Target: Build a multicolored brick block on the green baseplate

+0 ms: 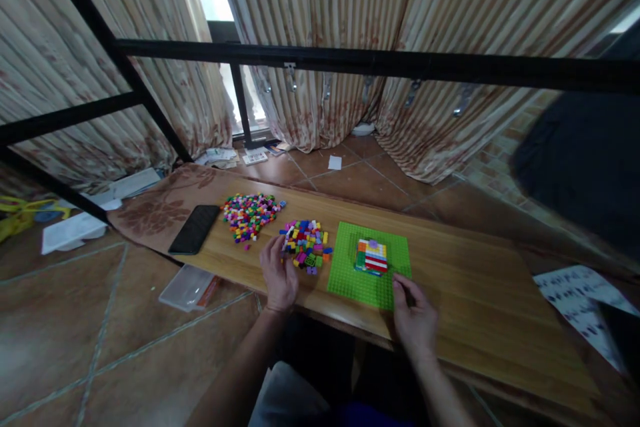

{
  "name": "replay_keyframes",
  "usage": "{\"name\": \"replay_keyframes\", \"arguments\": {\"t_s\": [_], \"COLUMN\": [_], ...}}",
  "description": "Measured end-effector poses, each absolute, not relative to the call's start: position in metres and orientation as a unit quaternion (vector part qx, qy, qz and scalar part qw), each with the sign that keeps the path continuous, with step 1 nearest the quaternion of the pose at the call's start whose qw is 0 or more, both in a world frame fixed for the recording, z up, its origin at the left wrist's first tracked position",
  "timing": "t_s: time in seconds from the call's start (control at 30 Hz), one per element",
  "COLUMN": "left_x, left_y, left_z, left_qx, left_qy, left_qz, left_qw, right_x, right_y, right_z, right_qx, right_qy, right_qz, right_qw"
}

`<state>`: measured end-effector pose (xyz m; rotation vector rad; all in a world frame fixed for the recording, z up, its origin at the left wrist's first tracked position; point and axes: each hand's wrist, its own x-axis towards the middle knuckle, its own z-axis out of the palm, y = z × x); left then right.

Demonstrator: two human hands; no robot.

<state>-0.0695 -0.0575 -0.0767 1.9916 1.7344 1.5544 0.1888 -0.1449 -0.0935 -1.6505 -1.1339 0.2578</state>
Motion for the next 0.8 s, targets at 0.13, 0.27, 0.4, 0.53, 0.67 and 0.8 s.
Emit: {"name": "replay_keyframes", "arguments": {"t_s": [0.13,0.27,0.4,0.53,0.67,0.8], "left_x": [-0.089,-0.097,-0.094,-0.093,-0.093,-0.093], "left_y": [-0.047,-0.034,-0.029,-0.030,-0.030,-0.030], "left_z": [-0.081,-0.092,-0.098,-0.095,-0.092,-0.093], "left_qx": [0.645,0.635,0.633,0.627,0.625,0.624], "left_qy": [0.600,0.629,0.635,0.638,0.633,0.633], "left_qz": [0.472,0.448,0.441,0.445,0.452,0.453], "left_qw": [0.002,0.002,0.026,0.049,0.059,0.068], "right_x": [0.182,0.159,0.122,0.092,0.080,0.077], "right_y": [-0.150,-0.154,-0.139,-0.107,-0.081,-0.073], "right_z": [-0.090,-0.085,-0.079,-0.072,-0.067,-0.069], "right_qx": [-0.662,-0.622,-0.568,-0.563,-0.568,-0.586], "right_qy": [-0.571,-0.640,-0.698,-0.724,-0.745,-0.749], "right_qz": [0.049,0.048,0.103,0.133,0.150,0.150], "right_qw": [0.483,0.448,0.423,0.377,0.315,0.269]}}
